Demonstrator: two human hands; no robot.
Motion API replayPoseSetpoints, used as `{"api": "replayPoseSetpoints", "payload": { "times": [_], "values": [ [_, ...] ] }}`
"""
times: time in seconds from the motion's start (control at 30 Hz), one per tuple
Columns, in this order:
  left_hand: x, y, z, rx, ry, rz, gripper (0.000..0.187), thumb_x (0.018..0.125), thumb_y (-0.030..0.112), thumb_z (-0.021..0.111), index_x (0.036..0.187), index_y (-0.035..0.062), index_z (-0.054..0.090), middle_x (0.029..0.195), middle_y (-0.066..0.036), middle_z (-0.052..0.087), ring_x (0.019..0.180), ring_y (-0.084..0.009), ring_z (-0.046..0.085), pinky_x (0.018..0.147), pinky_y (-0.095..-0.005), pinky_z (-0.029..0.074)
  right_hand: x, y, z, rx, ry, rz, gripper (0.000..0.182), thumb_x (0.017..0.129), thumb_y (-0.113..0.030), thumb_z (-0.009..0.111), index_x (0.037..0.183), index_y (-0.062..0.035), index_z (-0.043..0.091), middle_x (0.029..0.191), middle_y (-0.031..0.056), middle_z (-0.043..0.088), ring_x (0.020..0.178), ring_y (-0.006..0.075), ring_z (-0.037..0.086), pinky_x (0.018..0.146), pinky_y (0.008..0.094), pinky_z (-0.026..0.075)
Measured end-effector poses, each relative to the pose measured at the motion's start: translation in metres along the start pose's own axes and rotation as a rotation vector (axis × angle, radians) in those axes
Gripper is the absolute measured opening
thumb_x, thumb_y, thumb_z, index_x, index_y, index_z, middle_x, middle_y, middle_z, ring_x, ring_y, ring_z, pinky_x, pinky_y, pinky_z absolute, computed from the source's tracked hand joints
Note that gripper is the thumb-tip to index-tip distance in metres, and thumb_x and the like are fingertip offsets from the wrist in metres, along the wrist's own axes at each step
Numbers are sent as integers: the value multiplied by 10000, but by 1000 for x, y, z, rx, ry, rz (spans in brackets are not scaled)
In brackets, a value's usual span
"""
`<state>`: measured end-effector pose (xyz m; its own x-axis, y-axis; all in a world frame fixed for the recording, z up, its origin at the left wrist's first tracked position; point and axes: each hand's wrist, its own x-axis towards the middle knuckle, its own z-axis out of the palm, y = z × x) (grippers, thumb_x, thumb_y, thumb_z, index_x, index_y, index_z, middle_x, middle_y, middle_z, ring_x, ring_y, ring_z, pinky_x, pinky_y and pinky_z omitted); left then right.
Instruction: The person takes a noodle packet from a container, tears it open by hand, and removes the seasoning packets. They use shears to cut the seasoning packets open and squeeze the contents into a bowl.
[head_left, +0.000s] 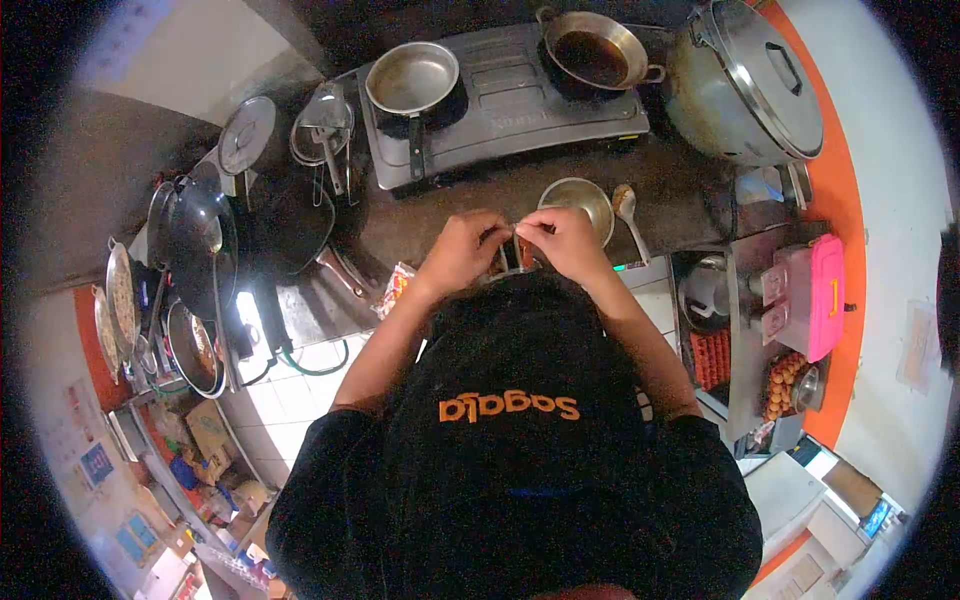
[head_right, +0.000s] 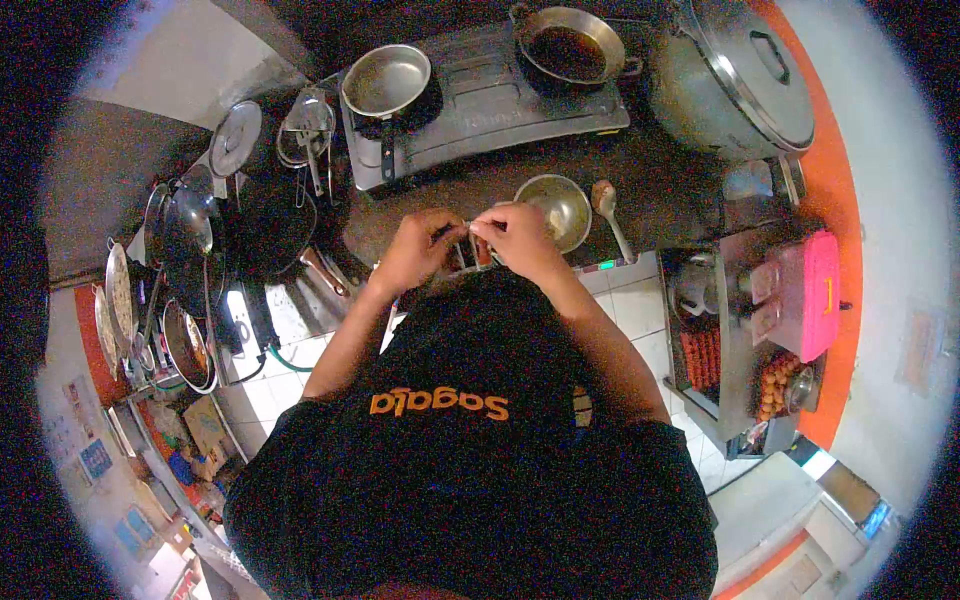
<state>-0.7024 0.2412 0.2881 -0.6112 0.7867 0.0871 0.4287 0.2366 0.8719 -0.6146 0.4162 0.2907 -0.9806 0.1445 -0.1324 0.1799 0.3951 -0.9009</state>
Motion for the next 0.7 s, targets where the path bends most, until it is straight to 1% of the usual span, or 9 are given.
{"api": "replayPoseSetpoints", "payload": {
  "times": [0.07,0.1,0.2,0.27,0.33,0.4,0.47,0.57,0.7],
  "values": [
    [-1,0,-1,-10,-74,-89,114,844,91,600,875,-14,633,797,-192,625,729,-329,618,670,-388,479,1,1,2,-75,9,-9,174,825,-188,648,848,-21,691,786,138,668,722,233,647,662,351,488],
    [-1,0,-2,-11,-76,-93,114,844,91,600,875,-14,633,797,-192,625,729,-329,618,670,-388,479,2,4,3,-73,7,-6,174,825,-188,648,848,-21,691,786,138,668,722,233,647,662,351,488],
    [1,-5,-1,-119,-116,-150,122,851,95,587,875,-17,627,814,-197,624,732,-342,613,671,-394,475,3,11,6,-65,-6,-91,153,807,-169,652,830,-20,679,774,143,655,699,254,637,652,354,483],
    [-1,-12,3,-19,-107,-59,118,858,92,574,878,-15,618,820,-200,620,739,-353,606,678,-406,473,3,10,5,2,-109,-10,155,800,-162,650,822,-10,666,786,144,651,714,271,634,655,361,484],
    [-2,-12,6,-14,-95,-60,120,861,98,568,885,-11,613,828,-206,617,758,-371,601,685,-420,470,4,6,4,-23,-106,-42,147,799,-153,643,824,-9,662,780,143,645,714,281,629,653,364,483],
    [-3,-11,8,-6,-87,-61,123,864,104,562,891,-6,608,835,-212,614,778,-389,595,692,-433,467,5,6,4,-45,-100,-76,140,798,-143,637,826,-8,657,775,143,638,715,292,623,651,367,482],
    [-3,-10,9,87,-149,-71,140,866,135,563,908,6,598,850,-227,601,822,-426,573,703,-466,457,4,11,6,-144,-36,-173,125,797,-123,622,826,-6,654,750,143,620,704,307,610,640,379,479],
    [-2,-21,15,166,-225,-41,160,869,161,563,917,11,589,861,-231,593,839,-442,559,694,-482,451,-1,21,9,-141,-18,-154,120,796,-119,621,823,-6,650,733,146,604,690,316,598,633,389,472],
    [5,-16,16,175,-154,7,154,869,162,563,908,15,589,867,-225,595,832,-440,562,685,-482,452,3,26,6,-90,24,-203,127,801,-131,623,816,-7,647,738,146,597,711,319,596,643,395,466]
  ]
}}
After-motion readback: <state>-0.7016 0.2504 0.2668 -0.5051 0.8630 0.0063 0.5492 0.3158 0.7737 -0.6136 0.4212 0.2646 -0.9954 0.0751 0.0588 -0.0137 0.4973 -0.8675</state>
